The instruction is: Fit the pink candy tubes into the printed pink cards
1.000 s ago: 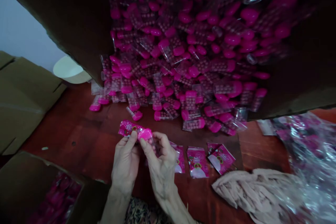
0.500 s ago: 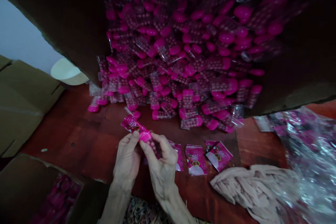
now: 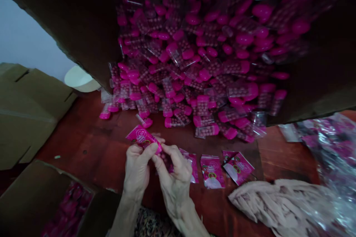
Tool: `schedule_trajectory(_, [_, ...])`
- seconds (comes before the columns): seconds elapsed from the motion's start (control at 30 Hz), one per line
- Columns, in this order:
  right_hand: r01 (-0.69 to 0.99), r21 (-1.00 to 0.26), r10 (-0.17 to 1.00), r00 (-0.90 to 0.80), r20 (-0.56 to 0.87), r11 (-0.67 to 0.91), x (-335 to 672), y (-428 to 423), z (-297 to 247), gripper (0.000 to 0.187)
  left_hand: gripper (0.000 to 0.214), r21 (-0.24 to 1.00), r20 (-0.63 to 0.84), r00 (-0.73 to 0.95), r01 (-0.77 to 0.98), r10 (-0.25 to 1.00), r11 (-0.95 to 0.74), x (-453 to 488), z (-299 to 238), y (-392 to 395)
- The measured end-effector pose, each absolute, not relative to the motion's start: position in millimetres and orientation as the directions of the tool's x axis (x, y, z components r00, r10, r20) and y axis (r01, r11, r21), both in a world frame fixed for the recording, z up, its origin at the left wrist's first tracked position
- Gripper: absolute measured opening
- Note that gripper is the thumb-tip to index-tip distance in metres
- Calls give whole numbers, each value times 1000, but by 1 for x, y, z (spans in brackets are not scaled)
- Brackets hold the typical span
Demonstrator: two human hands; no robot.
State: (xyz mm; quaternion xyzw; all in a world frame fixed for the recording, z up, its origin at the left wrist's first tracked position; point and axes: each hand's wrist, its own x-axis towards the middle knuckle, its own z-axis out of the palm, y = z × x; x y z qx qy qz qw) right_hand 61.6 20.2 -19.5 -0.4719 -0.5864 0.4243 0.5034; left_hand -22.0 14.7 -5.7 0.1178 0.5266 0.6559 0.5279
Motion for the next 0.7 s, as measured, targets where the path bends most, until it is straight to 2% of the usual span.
schedule_trajectory(0.1, [143, -972, 981, -77, 178, 188, 63, 22, -16, 18, 17, 757, -413, -373, -648, 831, 85, -23, -3, 18])
schedule_trajectory(0.2, [32, -999, 990, -133, -41, -37, 63, 23, -14, 28, 26, 646, -539, -347, -755, 768, 112, -23, -3, 22])
schedule_trajectory(0.3, [57, -980, 951, -237, -199, -191, 64, 20, -16, 22, 31, 633, -574, -348, -763, 742, 132, -23, -6, 21])
schedule_trajectory(0.43, [113, -983, 969, -182, -167, -148, 64, 13, -20, 24, 26, 668, -479, -308, -735, 822, 114, -25, -8, 13])
schedule_trajectory(0.53, [113, -989, 980, -163, -117, -99, 63, 14, -18, 29, 18, 667, -469, -240, -727, 850, 163, -27, -6, 9])
schedule_trajectory(0.7, [163, -987, 986, -165, -26, 1, 75, 10, -11, 22, 14, 670, -451, -192, -718, 872, 189, -29, -1, 9])
